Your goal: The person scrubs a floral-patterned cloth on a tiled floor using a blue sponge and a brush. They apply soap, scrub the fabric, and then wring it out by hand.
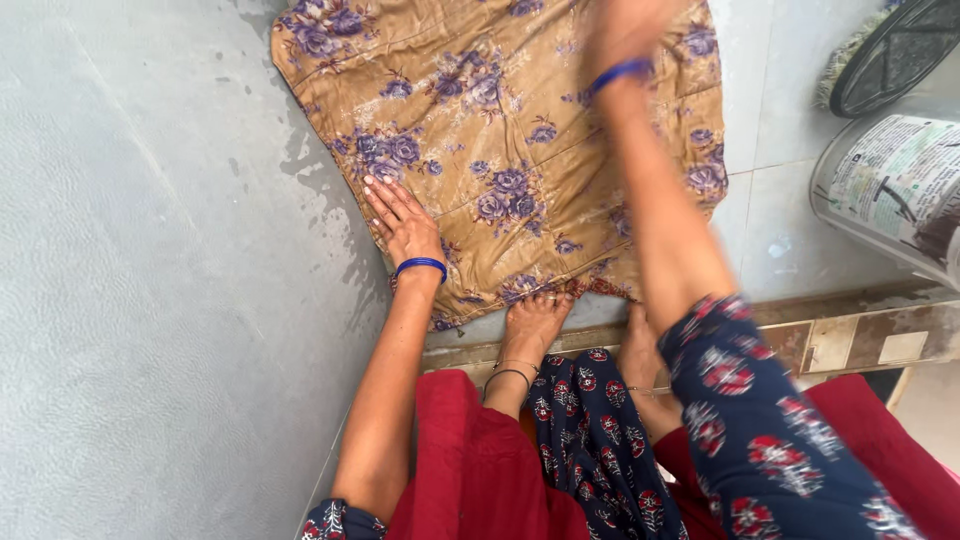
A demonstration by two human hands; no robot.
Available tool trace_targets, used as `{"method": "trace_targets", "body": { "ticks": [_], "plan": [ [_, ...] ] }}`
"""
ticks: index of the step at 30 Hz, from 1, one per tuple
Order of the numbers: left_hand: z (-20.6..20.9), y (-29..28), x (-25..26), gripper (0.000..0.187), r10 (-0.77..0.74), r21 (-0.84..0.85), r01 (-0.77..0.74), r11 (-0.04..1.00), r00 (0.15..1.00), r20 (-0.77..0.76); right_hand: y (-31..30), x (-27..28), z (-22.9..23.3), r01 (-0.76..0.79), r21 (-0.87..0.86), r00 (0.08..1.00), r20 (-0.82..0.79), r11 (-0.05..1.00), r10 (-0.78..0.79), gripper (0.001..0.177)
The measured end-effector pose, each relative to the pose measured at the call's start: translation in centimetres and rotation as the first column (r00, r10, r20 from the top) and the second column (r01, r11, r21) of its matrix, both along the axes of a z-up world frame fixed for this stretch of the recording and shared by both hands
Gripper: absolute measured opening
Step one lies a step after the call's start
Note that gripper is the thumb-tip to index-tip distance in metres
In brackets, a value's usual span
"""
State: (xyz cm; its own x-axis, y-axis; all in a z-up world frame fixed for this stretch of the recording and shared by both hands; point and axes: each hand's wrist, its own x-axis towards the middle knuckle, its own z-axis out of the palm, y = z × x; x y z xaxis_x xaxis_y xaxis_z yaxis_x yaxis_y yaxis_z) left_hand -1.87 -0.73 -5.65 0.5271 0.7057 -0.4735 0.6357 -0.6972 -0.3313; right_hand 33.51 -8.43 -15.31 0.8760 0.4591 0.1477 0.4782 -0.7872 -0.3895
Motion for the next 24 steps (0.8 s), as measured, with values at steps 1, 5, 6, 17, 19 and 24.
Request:
{"method": "trace_targets", "body": {
  "ticks": [1, 5, 6, 17, 19, 24],
  "plan": [
    [-0.2, 0.0, 0.0, 0.066, -0.002, 0.007, 0.002, 1.0, 1.0, -0.003, 1.1, -2.8, -0.1, -0.018, 0.043, 1.0, 0.004, 0.999, 0.018, 0.038],
    [-0.7, -0.3, -0.4, 0.064, -0.011, 0.034, 0.011, 0.999, 1.0, -0.008, 5.5, -18.7, 3.0, -0.685, -0.063, 0.601, -0.612, 0.726, 0.514, 0.06],
    [-0.9, -0.1, -0.4, 0.064, -0.015, 0.044, 0.015, 0.999, 1.0, 0.001, 4.6, -20.3, 4.2, -0.829, 0.094, 0.521, -0.229, 0.551, 0.822, 0.054],
    [0.0, 0.1, -1.1, 0.068, -0.055, -0.021, 0.055, 0.998, 0.999, 0.0, 5.7, -11.0, 4.3, -0.785, 0.016, 0.598, 0.284, 0.62, 0.749, 0.045],
    [0.5, 0.3, -1.0, 0.068, -0.048, -0.023, 0.048, 0.999, 0.999, 0.018, 5.7, -13.7, 3.8, -0.819, 0.081, 0.572, 0.211, 0.569, 0.793, 0.048],
    [1.8, 0.3, -0.1, 0.07, -0.016, -0.128, 0.012, 0.992, 0.999, -0.03, 6.1, -10.6, 3.9, -0.887, -0.236, 0.305, 0.345, 0.397, 0.888, 0.056]
  ]
}}
